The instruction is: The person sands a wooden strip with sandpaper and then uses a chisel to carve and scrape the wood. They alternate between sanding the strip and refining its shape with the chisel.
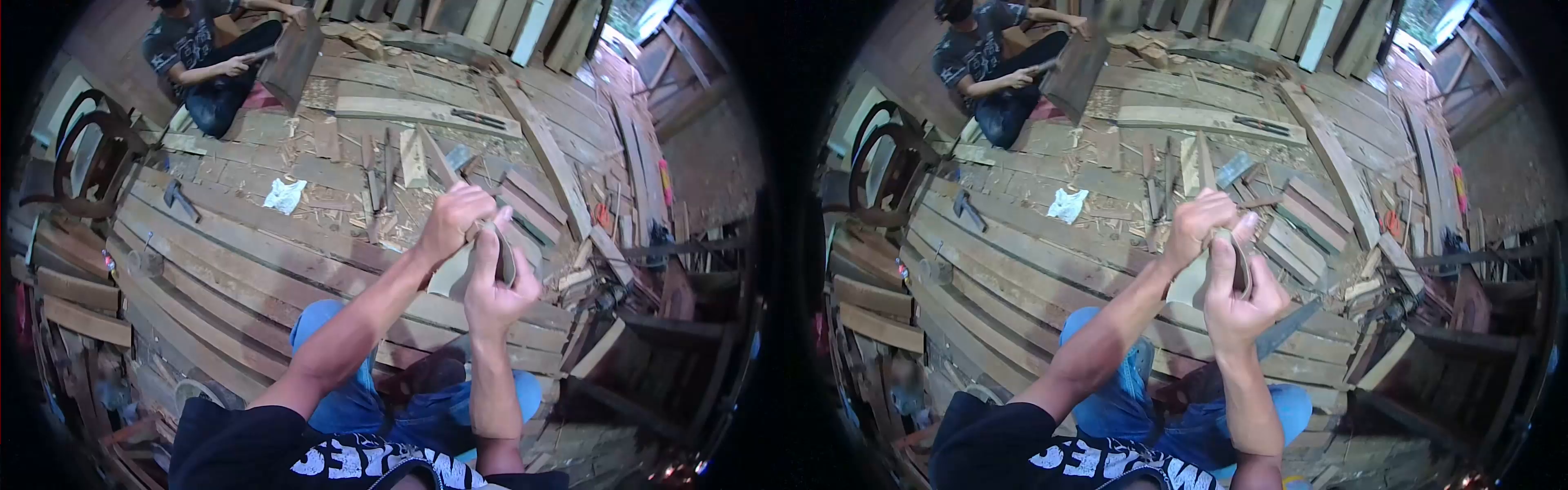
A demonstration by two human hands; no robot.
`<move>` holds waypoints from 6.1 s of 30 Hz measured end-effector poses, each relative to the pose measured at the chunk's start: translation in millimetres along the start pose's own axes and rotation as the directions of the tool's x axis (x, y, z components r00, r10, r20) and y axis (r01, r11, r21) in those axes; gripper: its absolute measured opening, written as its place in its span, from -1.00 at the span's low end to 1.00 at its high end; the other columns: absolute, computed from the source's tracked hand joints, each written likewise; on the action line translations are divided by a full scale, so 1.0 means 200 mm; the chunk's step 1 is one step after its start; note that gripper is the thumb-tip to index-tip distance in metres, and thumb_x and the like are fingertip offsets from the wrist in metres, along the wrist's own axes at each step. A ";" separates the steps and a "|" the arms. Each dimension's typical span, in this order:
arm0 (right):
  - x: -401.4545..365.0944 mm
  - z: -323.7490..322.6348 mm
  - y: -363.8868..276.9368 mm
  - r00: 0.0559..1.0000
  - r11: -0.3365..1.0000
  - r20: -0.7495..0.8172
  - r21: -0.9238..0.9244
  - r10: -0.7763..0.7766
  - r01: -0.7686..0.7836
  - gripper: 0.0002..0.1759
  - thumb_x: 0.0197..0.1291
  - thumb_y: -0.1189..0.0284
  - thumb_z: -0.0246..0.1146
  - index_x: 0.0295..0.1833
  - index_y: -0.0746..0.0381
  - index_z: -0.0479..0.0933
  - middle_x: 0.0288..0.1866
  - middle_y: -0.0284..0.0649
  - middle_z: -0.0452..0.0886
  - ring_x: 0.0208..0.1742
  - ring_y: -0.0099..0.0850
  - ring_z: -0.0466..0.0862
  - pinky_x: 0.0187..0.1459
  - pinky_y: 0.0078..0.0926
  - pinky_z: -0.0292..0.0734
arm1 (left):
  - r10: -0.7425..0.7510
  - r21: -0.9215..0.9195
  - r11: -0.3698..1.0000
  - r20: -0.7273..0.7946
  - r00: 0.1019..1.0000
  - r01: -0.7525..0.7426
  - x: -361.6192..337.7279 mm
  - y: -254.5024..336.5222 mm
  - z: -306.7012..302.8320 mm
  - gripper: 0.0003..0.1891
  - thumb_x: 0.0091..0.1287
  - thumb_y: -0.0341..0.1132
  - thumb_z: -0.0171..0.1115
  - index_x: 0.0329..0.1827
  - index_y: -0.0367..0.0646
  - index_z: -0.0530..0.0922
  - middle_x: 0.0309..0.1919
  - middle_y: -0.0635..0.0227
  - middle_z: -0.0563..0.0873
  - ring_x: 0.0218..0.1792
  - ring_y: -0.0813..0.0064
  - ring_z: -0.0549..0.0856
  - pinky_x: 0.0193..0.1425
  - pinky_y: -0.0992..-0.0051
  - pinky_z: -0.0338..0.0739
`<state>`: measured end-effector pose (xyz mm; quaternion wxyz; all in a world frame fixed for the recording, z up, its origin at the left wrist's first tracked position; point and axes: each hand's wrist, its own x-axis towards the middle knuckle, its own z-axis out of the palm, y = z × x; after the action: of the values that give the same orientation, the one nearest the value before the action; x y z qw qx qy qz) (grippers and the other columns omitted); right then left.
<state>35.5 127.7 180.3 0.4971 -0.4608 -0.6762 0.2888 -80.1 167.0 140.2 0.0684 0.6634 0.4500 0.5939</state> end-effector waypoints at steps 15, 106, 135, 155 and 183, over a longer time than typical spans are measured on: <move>-0.02 -0.02 0.02 0.997 0.996 -0.042 -0.061 -0.064 0.061 -0.74 0.26 0.44 0.30 -0.45 0.37 0.56 -0.60 -0.46 0.47 -0.53 -0.75 0.37 -0.51 -0.70 0.25 | -0.020 0.023 1.000 0.015 1.000 0.020 0.01 0.03 0.02 -0.79 0.14 -0.32 0.23 -0.55 -0.19 0.41 -0.60 0.26 0.47 -0.50 0.25 0.51 -0.37 0.36 0.29; -0.08 -0.02 0.12 0.981 0.991 -0.171 0.114 0.088 -0.069 -0.62 0.21 0.37 0.36 -0.58 0.34 0.47 -0.69 -0.46 0.35 -0.59 -0.74 0.26 -0.59 -0.66 0.12 | 0.046 0.021 0.999 -0.105 0.993 -0.044 -0.06 0.06 0.13 -0.64 0.11 -0.48 0.34 -0.67 -0.18 0.28 -0.70 0.34 0.25 -0.65 0.37 0.27 -0.48 0.39 0.12; -0.04 -0.05 0.03 0.946 0.934 -0.190 0.295 0.262 -0.199 -0.70 0.26 0.44 0.31 -0.51 0.37 0.55 -0.63 -0.47 0.46 -0.56 -0.77 0.34 -0.56 -0.71 0.20 | -0.002 0.029 1.000 -0.156 0.988 0.007 -0.04 0.10 0.09 -0.63 0.15 -0.45 0.36 -0.67 -0.21 0.30 -0.72 0.29 0.32 -0.65 0.30 0.34 -0.48 0.39 0.20; -0.05 -0.04 0.08 0.979 0.984 -0.132 -0.112 -0.153 0.138 -0.63 0.10 0.49 0.42 -0.62 0.32 0.42 -0.74 -0.27 0.31 -0.72 -0.57 0.23 -0.65 -0.56 0.11 | -0.006 0.041 0.999 0.073 0.997 0.003 -0.05 0.05 0.06 -0.78 0.15 -0.33 0.31 -0.56 -0.18 0.47 -0.63 0.32 0.47 -0.52 0.32 0.50 -0.35 0.38 0.29; -0.07 -0.08 0.08 0.990 0.998 -0.137 -0.053 -0.021 0.014 -0.67 0.27 0.43 0.30 -0.52 0.37 0.48 -0.62 -0.50 0.43 -0.53 -0.76 0.29 -0.54 -0.70 0.16 | -0.012 0.008 1.000 0.041 0.999 0.012 -0.08 0.07 0.14 -0.81 0.18 -0.26 0.24 -0.50 -0.14 0.49 -0.58 0.34 0.52 -0.45 0.32 0.53 -0.29 0.37 0.30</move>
<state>56.7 120.6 165.6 0.5328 -0.4864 -0.6517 0.2342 -47.5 160.6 128.8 0.0785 0.6730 0.4550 0.5779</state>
